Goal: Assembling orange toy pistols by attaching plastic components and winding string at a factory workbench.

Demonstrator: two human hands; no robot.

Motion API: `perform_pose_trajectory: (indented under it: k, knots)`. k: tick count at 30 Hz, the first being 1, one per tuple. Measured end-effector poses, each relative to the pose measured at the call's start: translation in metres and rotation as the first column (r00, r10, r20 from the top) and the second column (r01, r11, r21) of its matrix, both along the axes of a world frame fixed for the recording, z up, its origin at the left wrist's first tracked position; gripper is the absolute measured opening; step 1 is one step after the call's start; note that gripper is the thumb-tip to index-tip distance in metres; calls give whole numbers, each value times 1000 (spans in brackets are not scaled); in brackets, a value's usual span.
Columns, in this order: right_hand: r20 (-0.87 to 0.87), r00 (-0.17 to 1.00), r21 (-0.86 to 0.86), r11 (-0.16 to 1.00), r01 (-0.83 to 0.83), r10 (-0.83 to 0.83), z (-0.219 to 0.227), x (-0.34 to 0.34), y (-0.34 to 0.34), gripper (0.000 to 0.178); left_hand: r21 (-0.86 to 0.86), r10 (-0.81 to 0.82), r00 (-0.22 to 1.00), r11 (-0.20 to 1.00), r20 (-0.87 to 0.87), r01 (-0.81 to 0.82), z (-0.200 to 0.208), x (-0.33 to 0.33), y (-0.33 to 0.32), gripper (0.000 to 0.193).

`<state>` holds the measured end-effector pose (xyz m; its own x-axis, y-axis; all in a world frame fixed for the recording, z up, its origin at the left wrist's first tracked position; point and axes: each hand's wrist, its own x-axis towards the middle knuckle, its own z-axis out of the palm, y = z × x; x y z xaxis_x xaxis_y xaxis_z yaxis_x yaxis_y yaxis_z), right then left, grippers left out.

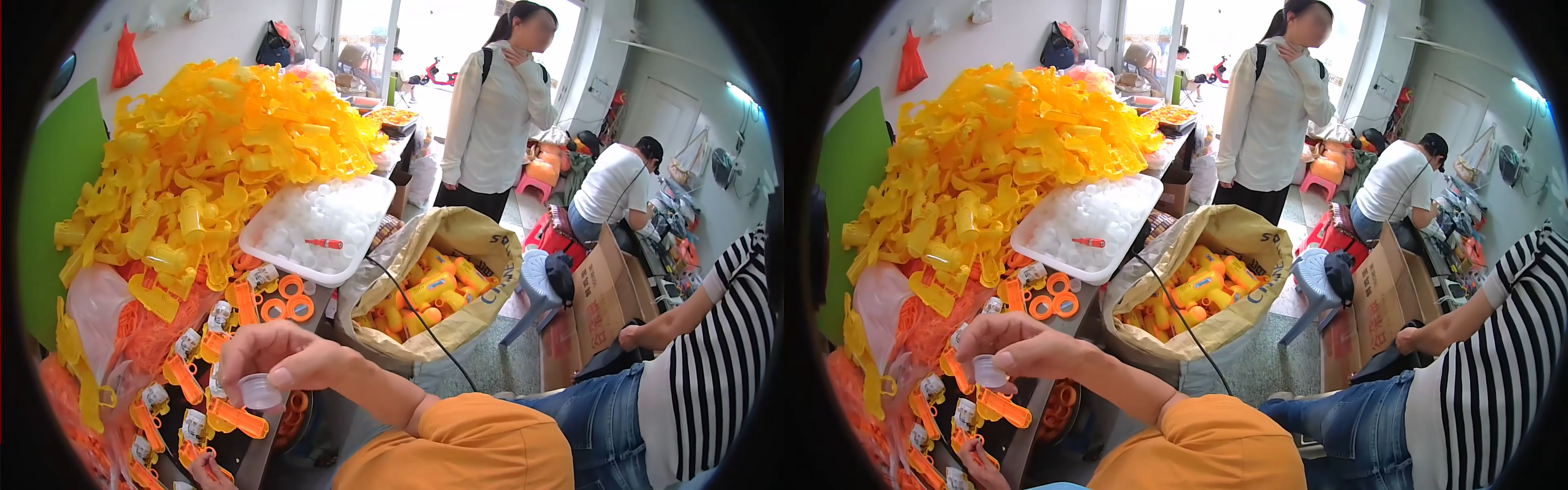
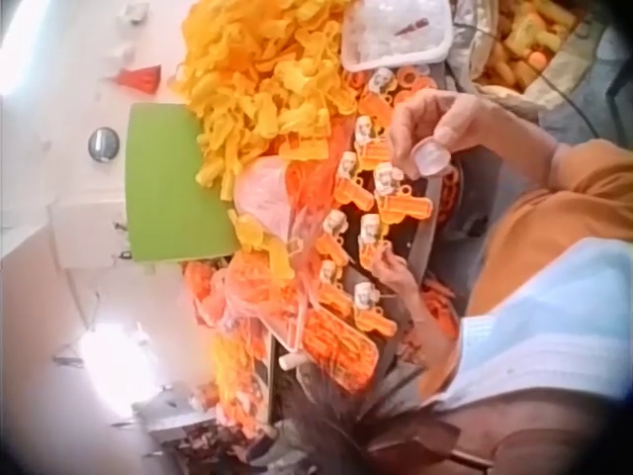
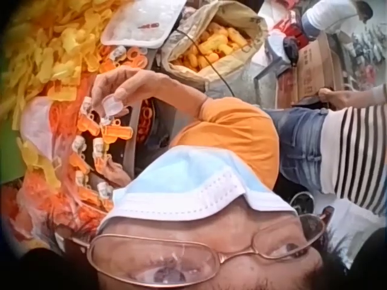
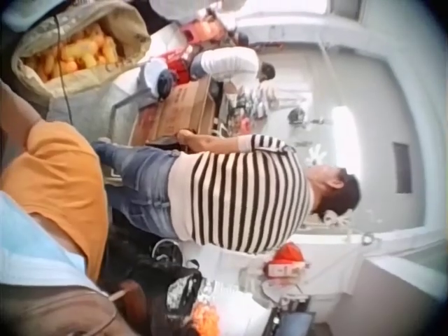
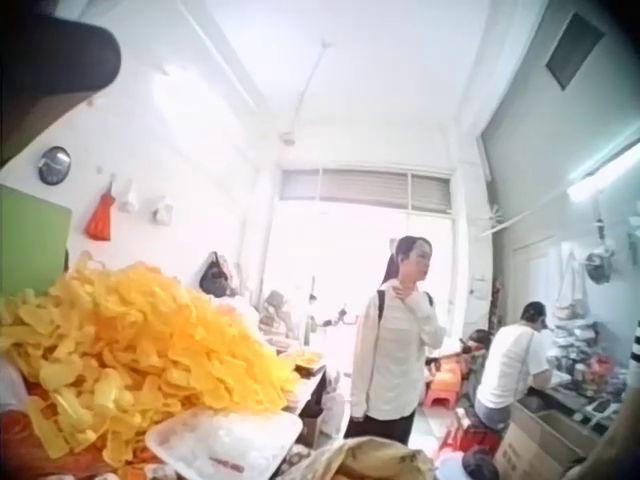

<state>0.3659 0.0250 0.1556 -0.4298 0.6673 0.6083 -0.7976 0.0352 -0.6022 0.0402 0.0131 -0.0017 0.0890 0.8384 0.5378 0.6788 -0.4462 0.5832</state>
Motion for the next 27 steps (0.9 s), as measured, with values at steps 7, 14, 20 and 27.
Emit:
perform_pose_trajectory:
  k: [7, 14, 20, 27]
  knots:
    - [-9, 993, 455, 884, -104, 121, 9, 15, -5, 28, 473, 61, 966, 878, -252, 68, -4, 1, 24, 19]
    - [328, 927, 630, 689, -359, 182, 11, 16, -3, 25, 428, 67, 974, 903, -215, 33, 0, 6, 16, 19]
    - [199, 969, 521, 821, -233, 149, 3, 26, 1, 31, 289, 81, 981, 957, -176, -28, -33, -8, 17, 9]
    - [-314, 935, 325, 944, -57, 164, 16, 62, -4, 33, 33, 150, 970, 989, -190, -147, -52, -20, 19, 4]
